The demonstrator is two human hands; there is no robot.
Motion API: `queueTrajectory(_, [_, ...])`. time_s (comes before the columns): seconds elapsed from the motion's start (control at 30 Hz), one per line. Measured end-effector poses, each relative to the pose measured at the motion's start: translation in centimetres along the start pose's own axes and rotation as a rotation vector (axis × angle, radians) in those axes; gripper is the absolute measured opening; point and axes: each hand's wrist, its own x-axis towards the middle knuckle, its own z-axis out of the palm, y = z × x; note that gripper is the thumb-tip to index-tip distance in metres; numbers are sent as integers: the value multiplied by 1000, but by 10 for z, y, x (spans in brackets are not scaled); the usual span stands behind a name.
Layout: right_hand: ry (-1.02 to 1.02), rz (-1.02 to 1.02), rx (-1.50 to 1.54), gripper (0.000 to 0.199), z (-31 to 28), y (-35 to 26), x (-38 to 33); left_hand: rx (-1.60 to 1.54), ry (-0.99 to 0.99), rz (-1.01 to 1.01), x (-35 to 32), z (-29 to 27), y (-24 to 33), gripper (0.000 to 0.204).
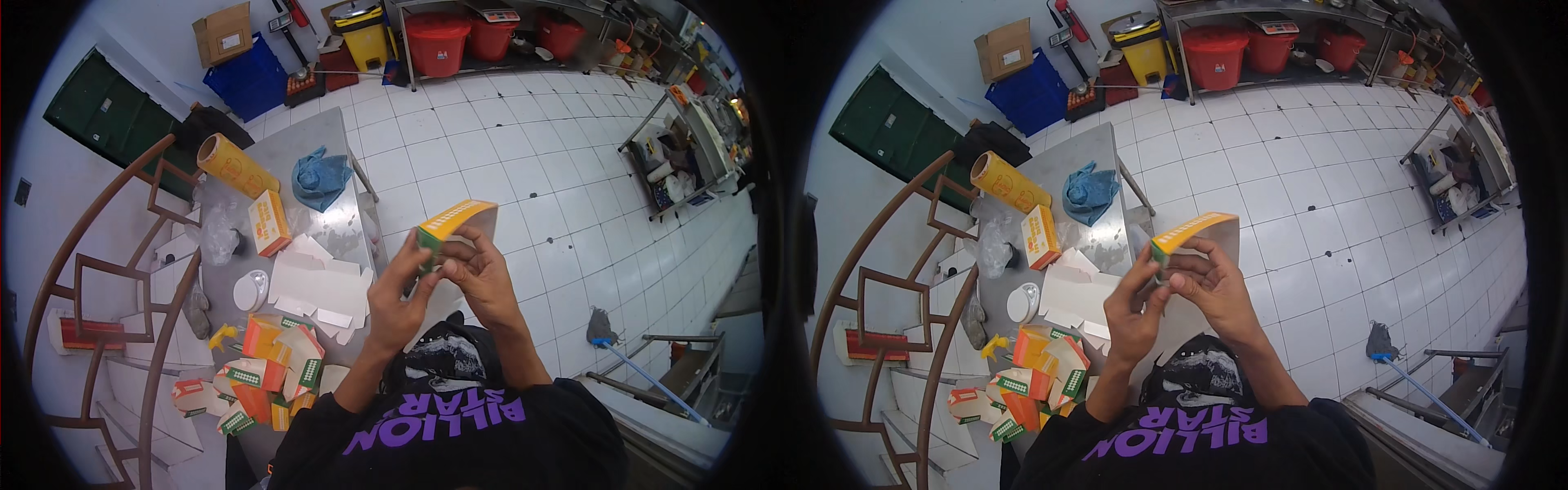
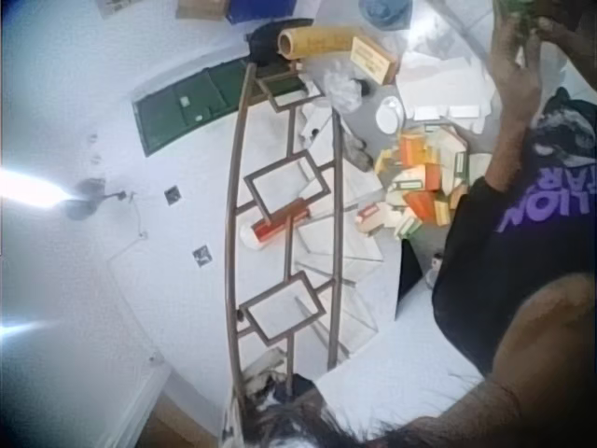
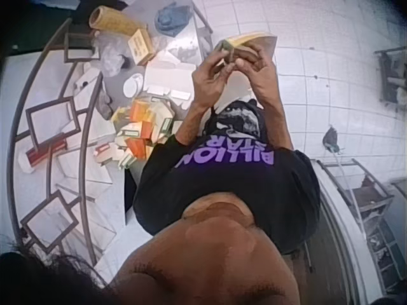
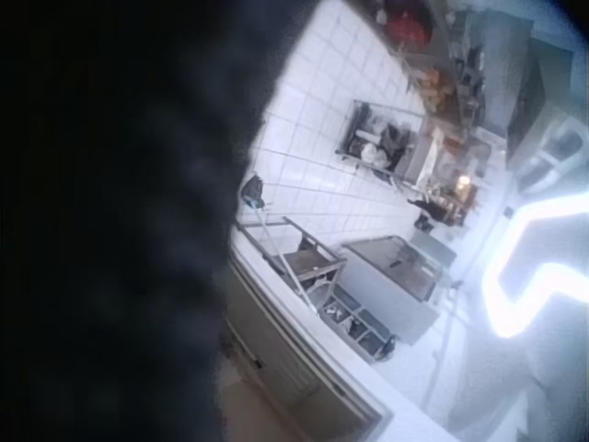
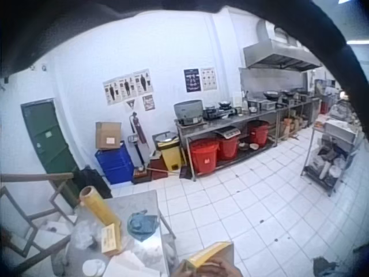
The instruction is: The person folds flat cardboard sheets into takeout boxes by hand, interlocking the tabs and securing the flaps on a stainless steel table in a kitchen.
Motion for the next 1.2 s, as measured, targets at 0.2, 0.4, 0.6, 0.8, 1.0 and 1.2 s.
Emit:
queueTrajectory(0.2, [348, -428, -767, 25, -31, -29, -5, -395, 355, -162, 11, -25, -2, 43])
queueTrajectory(0.4, [237, -66, -797, 25, -30, -21, -7, -492, 374, -188, 10, -23, -1, 45])
queueTrajectory(0.6, [257, -163, -1069, 16, -23, -22, -11, -484, 403, -192, 8, -18, -6, 48])
queueTrajectory(0.8, [218, -649, -1489, 12, -34, -8, -8, -459, 232, -273, 5, -16, -3, 52])
queueTrajectory(1.0, [105, -482, -1667, 52, -33, -9, -8, -637, 223, -301, 7, -17, 5, 54])
queueTrajectory(1.2, [-49, -242, -1719, 124, -21, -4, -10, -702, 233, -222, 0, -15, -4, 48])
